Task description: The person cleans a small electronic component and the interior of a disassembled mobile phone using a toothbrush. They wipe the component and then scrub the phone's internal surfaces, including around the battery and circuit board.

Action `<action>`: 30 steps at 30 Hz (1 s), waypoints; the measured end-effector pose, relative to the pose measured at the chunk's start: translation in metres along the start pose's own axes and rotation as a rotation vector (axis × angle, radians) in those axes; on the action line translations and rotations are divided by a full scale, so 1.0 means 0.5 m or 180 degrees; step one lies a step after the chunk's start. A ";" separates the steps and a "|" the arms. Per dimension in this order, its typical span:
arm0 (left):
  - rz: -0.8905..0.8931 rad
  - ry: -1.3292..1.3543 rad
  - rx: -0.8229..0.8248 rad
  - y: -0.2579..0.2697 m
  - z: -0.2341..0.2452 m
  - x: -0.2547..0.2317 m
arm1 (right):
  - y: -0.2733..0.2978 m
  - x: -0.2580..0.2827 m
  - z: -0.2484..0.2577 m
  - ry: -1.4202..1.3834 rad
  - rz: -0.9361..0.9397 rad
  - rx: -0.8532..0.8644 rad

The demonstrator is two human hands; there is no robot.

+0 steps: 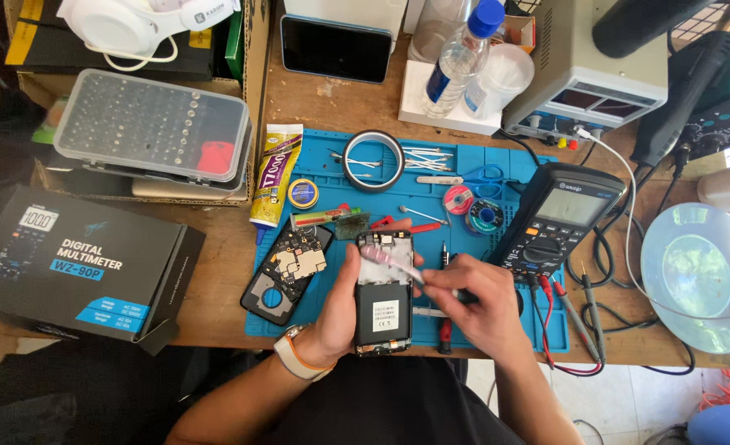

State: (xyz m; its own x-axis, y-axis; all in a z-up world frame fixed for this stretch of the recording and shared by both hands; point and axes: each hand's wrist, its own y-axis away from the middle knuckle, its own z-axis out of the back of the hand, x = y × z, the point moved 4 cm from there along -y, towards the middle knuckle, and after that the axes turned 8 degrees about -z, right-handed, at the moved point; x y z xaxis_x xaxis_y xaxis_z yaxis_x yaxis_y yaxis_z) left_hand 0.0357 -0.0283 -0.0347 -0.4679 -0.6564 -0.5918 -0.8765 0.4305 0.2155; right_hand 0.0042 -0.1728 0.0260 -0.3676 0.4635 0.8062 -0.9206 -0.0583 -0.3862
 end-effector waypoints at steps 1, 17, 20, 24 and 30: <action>-0.0009 -0.0003 0.0004 0.005 -0.007 -0.006 | -0.001 -0.001 0.002 -0.0001 0.0011 -0.0001; -0.0360 0.0420 0.0327 0.015 -0.009 -0.024 | 0.023 -0.021 0.018 -0.0225 -0.1112 -0.0144; -0.0348 0.0470 0.0267 0.018 -0.013 -0.029 | 0.006 -0.019 0.017 -0.1381 -0.1336 -0.0230; -0.0347 0.0448 0.0196 0.019 -0.011 -0.029 | -0.030 -0.010 -0.007 -0.2404 -0.1381 0.0219; -0.0390 0.0323 0.0178 0.020 -0.008 -0.034 | -0.060 0.005 -0.017 -0.2498 -0.1650 0.0610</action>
State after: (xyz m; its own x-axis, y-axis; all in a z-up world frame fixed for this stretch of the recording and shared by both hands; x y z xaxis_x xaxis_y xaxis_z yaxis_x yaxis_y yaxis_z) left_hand 0.0342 -0.0153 -0.0196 -0.3695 -0.7640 -0.5289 -0.9213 0.3753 0.1014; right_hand 0.0321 -0.1623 0.0360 0.1718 -0.2479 0.9534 -0.9739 -0.1884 0.1265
